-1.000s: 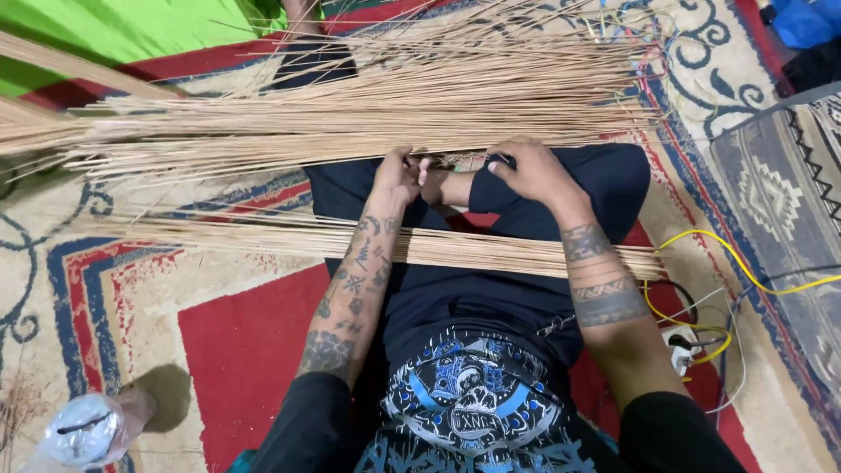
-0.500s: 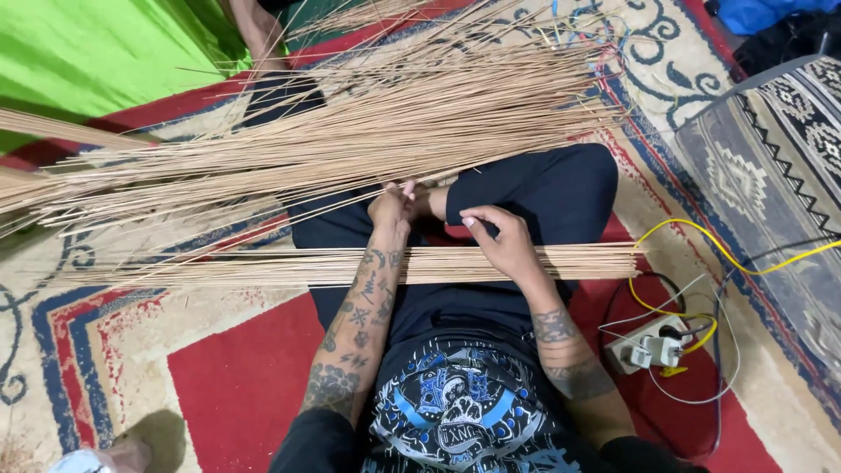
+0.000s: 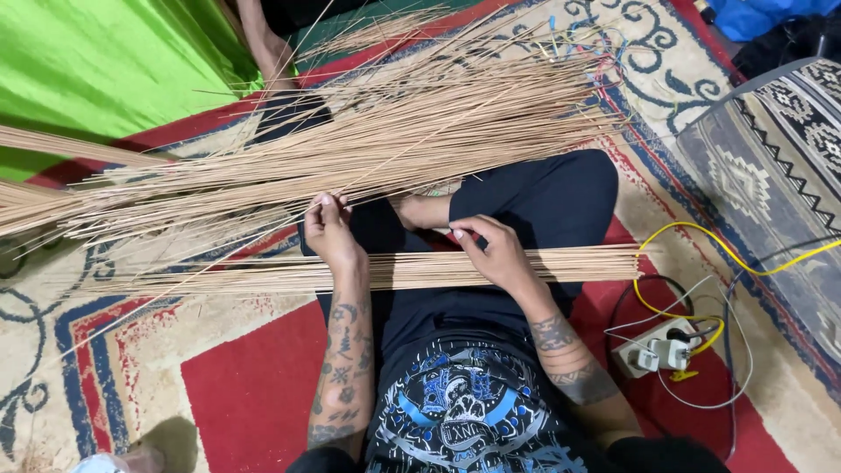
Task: Sorting and bundling thin wooden sticks by hand while sitting on a rug.
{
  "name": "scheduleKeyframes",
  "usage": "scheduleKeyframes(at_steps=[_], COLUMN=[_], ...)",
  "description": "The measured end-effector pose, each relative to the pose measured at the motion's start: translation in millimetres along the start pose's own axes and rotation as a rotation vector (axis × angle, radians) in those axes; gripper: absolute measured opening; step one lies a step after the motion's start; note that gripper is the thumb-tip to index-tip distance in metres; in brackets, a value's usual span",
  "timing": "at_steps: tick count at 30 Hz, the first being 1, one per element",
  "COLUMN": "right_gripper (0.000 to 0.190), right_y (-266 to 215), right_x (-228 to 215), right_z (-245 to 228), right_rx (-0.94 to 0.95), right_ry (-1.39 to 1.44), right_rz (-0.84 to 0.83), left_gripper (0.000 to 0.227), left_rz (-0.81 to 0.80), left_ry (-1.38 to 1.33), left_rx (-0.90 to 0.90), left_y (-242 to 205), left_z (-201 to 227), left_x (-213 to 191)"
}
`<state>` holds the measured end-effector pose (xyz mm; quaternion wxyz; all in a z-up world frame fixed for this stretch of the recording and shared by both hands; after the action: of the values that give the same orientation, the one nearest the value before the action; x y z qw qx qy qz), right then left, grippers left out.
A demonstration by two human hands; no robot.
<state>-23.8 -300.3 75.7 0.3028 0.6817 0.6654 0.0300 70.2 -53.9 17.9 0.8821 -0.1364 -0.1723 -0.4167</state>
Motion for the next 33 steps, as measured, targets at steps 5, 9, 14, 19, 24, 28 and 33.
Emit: scheduleKeyframes(at_steps=[5, 9, 14, 19, 24, 28, 33], right_gripper=[0.037, 0.036, 0.021, 0.013, 0.011, 0.010, 0.011], right_y=[2, 0, -4, -1, 1, 0, -2], right_x=[5, 3, -6, -12, -27, -33, -37], right_z=[-8, -17, 6, 10, 16, 22, 27], right_rx=[-0.151, -0.317, -0.279, -0.262, -0.283, -0.274, -0.217], right_ry=[-0.158, -0.404, -0.487, -0.518, -0.552, -0.597, -0.617], right_rz=[0.118, 0.161, 0.107, 0.128, 0.205, 0.200, 0.161], left_gripper=[0.007, 0.010, 0.012, 0.015, 0.016, 0.017, 0.018], left_rz=[-0.206, -0.445, -0.471, -0.399, -0.196, -0.120, -0.049], left_ry=[0.060, 0.060, 0.018, 0.010, -0.145, -0.188, -0.226], left_rx=[0.097, 0.011, -0.033, -0.094, -0.232, -0.284, -0.296], left_y=[-45, -78, -67, -53, -16, 8, 18], left_z=[22, 1, -11, 17, 23, 10, 7], left_x=[-3, -2, -7, -19, -47, -69, -81])
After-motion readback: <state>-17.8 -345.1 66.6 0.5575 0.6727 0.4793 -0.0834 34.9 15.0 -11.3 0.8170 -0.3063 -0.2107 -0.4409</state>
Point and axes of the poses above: each hand's wrist, its own y-axis towards the middle knuckle, its own x-axis out of the palm, z = x × y, the point moved 3 cm from there along y, towards the middle knuckle, and after that the axes turned 7 degrees about y, right-handed, at the moved point
